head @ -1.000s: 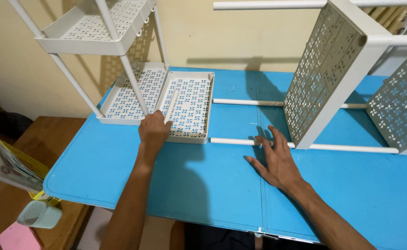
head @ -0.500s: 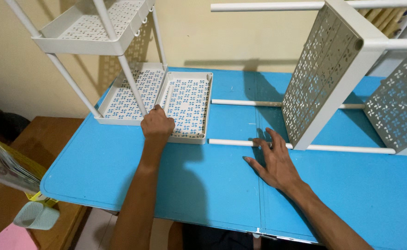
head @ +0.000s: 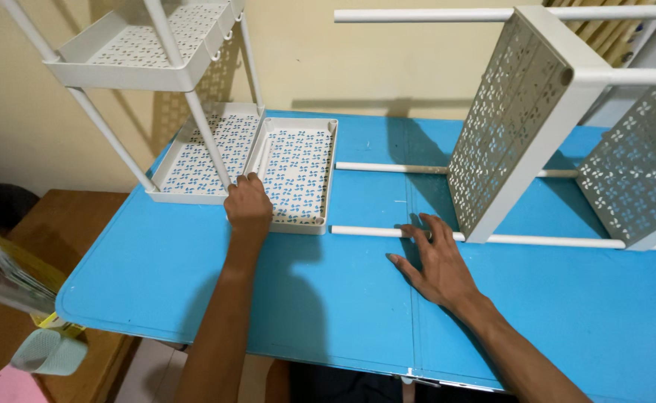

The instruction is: The person assembles a white plastic shelving unit by inserting rods into frame connectors and attaching perforated shelves. They repeatedly insert and remove rods and shelves to fit them into the frame on a blue table.

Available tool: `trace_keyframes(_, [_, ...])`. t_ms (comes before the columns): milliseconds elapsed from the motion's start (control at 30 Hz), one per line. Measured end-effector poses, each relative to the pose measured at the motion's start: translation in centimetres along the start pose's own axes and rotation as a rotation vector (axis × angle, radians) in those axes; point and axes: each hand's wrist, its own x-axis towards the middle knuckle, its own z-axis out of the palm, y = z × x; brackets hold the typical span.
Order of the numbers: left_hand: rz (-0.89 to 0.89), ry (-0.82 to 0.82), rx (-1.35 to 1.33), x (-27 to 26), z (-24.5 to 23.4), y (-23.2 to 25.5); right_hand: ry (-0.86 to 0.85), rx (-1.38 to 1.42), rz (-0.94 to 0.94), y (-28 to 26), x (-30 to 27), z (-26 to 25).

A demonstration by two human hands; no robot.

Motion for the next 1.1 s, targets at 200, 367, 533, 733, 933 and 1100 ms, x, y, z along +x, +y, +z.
trace_keyframes(200, [0.167,0.241,-0.196,-0.9,-3.9,0.8,0.065,0.01,-0.046,0.0,-0.2,0.0])
trace_keyframes(367, [0.206,0.336,-0.414,-1.4,-7.4,2.8,0.091,0.066,-0.071,0.3,-0.3,0.1])
trace_keyframes(533, [0.236,0.263,-0.499,-0.7,-8.6,5.2,0.166,0.09,-0.134,0.5,-0.5,0.2])
trace_keyframes(733, [0.496,0.241,-0.584,-0.9,-8.7,8.5,0.159,0.039,-0.092,0.7,-0.5,-0.9])
trace_keyframes(933, [0.621,0.085,-0.745,-3.9,-9.8,13.9,0.273,0.154,-0.171,2.2,-1.0,-3.0])
trace_keyframes(1100, [0.72,-0.022,-0.817,-6.5,-9.8,16.6,0.439,0.168,-0.111,4.5,-2.5,-3.4])
